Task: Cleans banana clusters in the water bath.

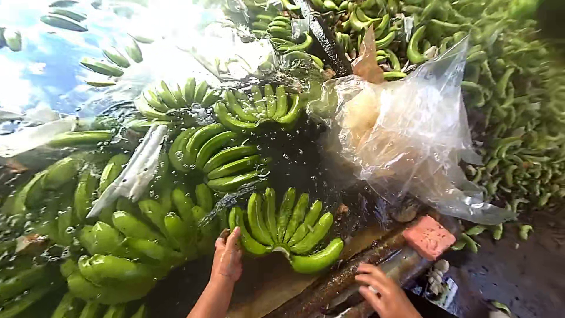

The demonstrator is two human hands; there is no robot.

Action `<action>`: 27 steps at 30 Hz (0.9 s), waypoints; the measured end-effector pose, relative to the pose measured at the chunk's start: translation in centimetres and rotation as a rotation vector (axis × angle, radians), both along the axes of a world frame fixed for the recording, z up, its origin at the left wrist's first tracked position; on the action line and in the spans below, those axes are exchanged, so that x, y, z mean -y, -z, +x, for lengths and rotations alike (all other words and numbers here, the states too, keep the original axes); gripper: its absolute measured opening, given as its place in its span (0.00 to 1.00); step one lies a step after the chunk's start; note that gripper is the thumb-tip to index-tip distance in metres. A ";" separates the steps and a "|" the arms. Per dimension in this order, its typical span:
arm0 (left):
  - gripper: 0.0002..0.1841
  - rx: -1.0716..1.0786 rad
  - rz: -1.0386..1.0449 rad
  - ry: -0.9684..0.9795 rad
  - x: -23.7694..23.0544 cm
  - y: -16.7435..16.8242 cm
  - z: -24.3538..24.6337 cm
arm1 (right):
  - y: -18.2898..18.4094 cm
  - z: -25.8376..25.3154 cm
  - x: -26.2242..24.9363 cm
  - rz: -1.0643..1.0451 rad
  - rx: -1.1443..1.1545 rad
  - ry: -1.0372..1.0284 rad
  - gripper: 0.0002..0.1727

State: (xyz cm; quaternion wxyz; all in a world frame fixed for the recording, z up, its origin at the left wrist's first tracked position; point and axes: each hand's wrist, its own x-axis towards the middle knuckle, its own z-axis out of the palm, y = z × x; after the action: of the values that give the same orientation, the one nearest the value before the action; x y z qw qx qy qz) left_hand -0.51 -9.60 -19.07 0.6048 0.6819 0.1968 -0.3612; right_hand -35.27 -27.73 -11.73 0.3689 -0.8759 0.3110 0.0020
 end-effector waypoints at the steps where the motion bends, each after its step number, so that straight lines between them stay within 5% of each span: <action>1: 0.34 -0.040 0.032 -0.042 0.5 0.0 -0.4 | -0.7 0.0 2.3 -0.171 -0.041 0.121 0.15; 3: 0.33 -0.161 0.056 -0.050 1.4 -0.5 -1.3 | -2.5 -0.1 8.2 -0.356 -0.277 0.402 0.29; 5: 0.34 -0.234 -0.015 -0.046 1.8 -0.7 -1.5 | -2.8 -1.0 13.5 -0.286 -0.504 0.681 0.53; 7: 0.31 -0.223 -0.069 -0.093 1.7 -0.4 -0.9 | -0.9 -2.4 17.3 -0.122 -0.600 0.820 0.62; 10: 0.33 -0.109 -0.009 0.060 0.2 0.9 -1.1 | 0.0 -2.0 19.1 -0.065 -0.715 0.767 0.47; 13: 0.48 -0.063 0.037 0.369 -1.2 2.2 -2.1 | -4.0 2.5 15.3 -0.190 -0.701 0.433 0.32; 16: 0.52 -0.072 0.202 0.637 -0.2 1.4 -2.8 | -5.7 8.1 10.4 -0.108 -0.253 0.139 0.38; 20: 0.60 0.089 0.239 0.807 1.3 0.8 -2.8 | 2.4 19.1 5.6 0.106 -0.125 0.154 0.43; 23: 0.49 0.093 0.238 0.861 2.0 -0.2 -2.0 | 6.3 25.6 -1.0 0.195 -0.207 0.357 0.33; 25: 0.33 0.107 0.212 0.893 0.8 0.4 -1.0 | 5.8 25.8 -5.4 0.343 -0.007 0.248 0.31; 27: 0.27 0.075 0.155 0.914 -0.3 -0.5 0.0 | 6.3 25.3 -5.9 0.246 0.135 0.043 0.29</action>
State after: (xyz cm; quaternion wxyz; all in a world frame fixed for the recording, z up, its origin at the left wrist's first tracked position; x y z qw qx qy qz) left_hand -0.50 -9.33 -18.57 0.3374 0.7545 -0.1196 -0.5501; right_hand -10.00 -21.78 -18.04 0.4937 -0.8153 0.3014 -0.0269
